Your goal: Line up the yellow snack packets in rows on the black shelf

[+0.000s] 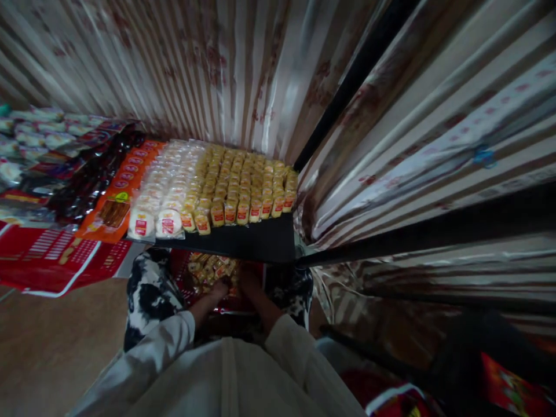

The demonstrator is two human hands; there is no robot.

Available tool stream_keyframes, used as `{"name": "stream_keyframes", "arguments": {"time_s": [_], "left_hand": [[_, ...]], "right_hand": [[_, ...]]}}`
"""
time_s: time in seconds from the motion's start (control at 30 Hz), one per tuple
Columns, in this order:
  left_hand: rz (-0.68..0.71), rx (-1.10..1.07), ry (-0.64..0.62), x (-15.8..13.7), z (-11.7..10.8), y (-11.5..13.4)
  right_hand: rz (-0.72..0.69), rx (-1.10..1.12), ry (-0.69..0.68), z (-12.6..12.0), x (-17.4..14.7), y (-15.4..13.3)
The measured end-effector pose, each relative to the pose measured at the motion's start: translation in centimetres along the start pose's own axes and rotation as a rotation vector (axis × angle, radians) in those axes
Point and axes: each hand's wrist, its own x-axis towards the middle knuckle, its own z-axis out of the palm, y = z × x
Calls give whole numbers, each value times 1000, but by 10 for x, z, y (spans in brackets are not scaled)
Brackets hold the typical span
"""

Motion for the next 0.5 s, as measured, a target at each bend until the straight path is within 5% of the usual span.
{"name": "stream_keyframes", "arguments": {"time_s": [0.27,0.5], "left_hand": [[-119,-101,11,4,5,-10],[-124,-76,39,7,4,-10]], "right_hand": [[-54,-77,-71,14,1,4],[-119,-114,-182,1,2,4]]}}
